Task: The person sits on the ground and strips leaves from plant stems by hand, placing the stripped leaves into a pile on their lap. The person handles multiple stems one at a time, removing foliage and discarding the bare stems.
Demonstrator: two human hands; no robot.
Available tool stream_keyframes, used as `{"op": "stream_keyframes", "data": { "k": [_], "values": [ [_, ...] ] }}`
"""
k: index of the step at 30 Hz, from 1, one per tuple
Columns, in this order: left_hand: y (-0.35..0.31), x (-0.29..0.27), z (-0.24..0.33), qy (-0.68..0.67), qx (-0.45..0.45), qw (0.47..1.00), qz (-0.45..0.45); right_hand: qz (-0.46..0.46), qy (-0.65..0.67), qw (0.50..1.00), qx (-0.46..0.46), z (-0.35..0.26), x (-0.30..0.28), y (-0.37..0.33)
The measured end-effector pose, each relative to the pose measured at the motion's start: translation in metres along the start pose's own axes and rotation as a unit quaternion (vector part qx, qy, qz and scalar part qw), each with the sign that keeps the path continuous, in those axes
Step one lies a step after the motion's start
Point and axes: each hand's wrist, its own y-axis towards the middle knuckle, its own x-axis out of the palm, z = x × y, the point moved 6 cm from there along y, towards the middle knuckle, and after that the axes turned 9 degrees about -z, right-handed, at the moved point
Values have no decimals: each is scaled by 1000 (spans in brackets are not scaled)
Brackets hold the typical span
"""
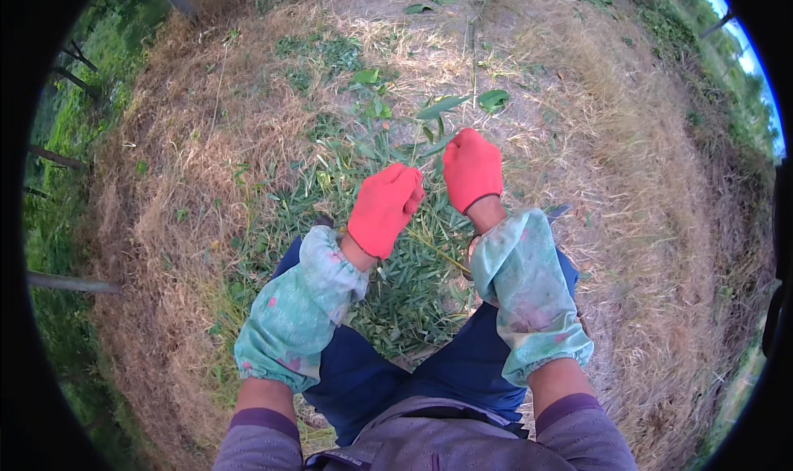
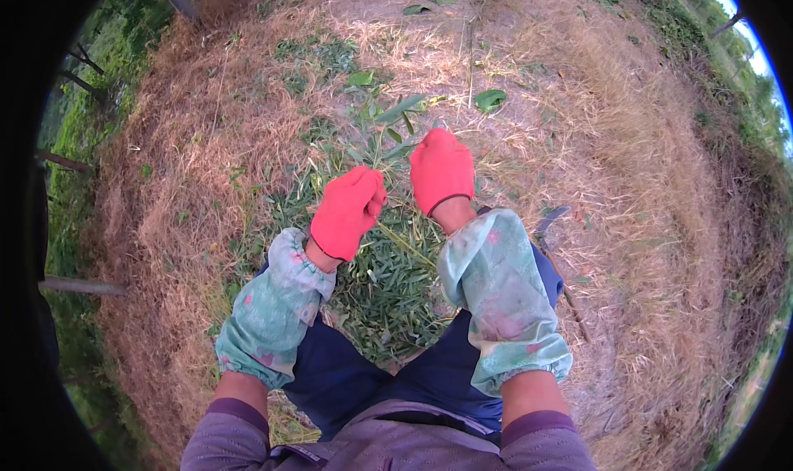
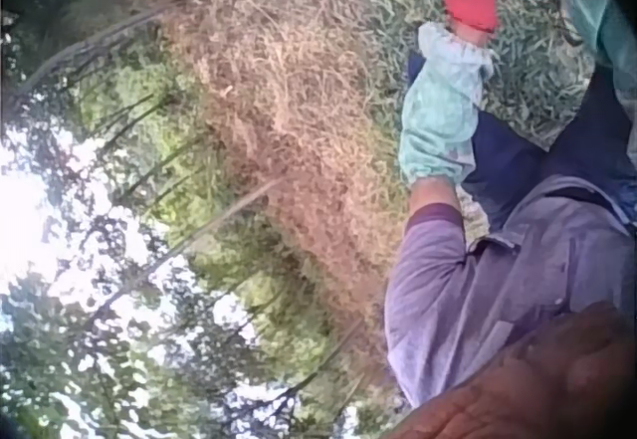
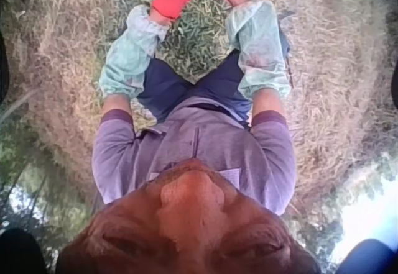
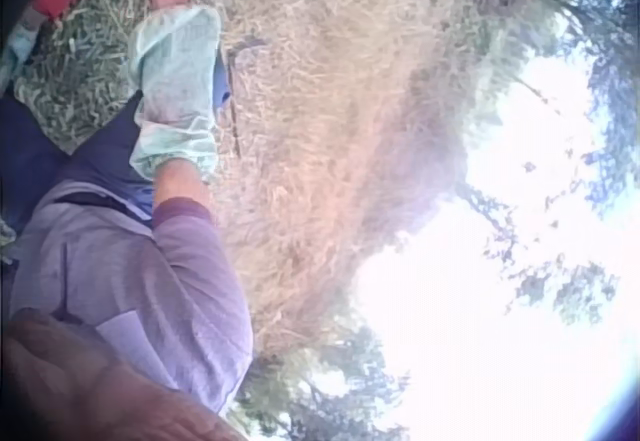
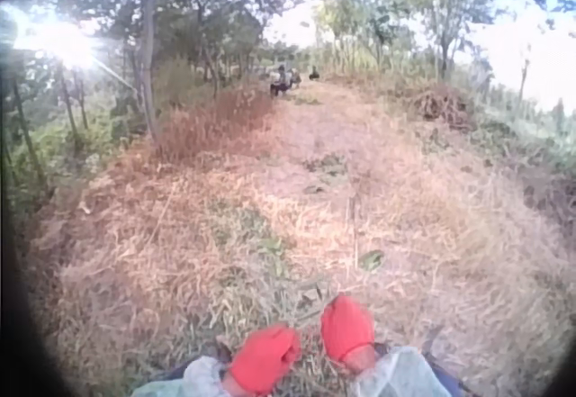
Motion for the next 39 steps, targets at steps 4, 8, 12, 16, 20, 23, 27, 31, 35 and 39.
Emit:
{"op": "stream_keyframes", "data": {
  "k": [4,8,12,16,20,23,27,31,35,39],
  "values": [
    [-9,-16,-6,-23,-9,998,-55,-38,47,998,4,19,-10,2],
    [-32,-21,-22,70,-30,996,-39,69,3,988,-141,10,-8,-67],
    [-67,-24,-52,152,-24,986,-62,22,165,974,-154,6,10,-140],
    [-103,-13,-66,356,95,918,-148,27,193,962,-192,-24,7,-196],
    [-123,-1,-88,329,-38,930,-157,-24,185,958,-217,-19,13,-202],
    [-132,-10,-105,347,40,923,-162,-152,290,940,-97,-2,36,-201],
    [-143,-14,-129,282,-60,953,-90,-258,431,861,80,29,60,-212],
    [-154,-20,-145,251,-77,965,-24,-247,360,900,12,31,66,-221],
    [-163,-23,-143,331,-127,934,52,-127,128,971,-159,36,80,-234],
    [-177,-36,-166,347,-144,920,112,-181,51,958,-215,25,94,-253]
  ]
}}
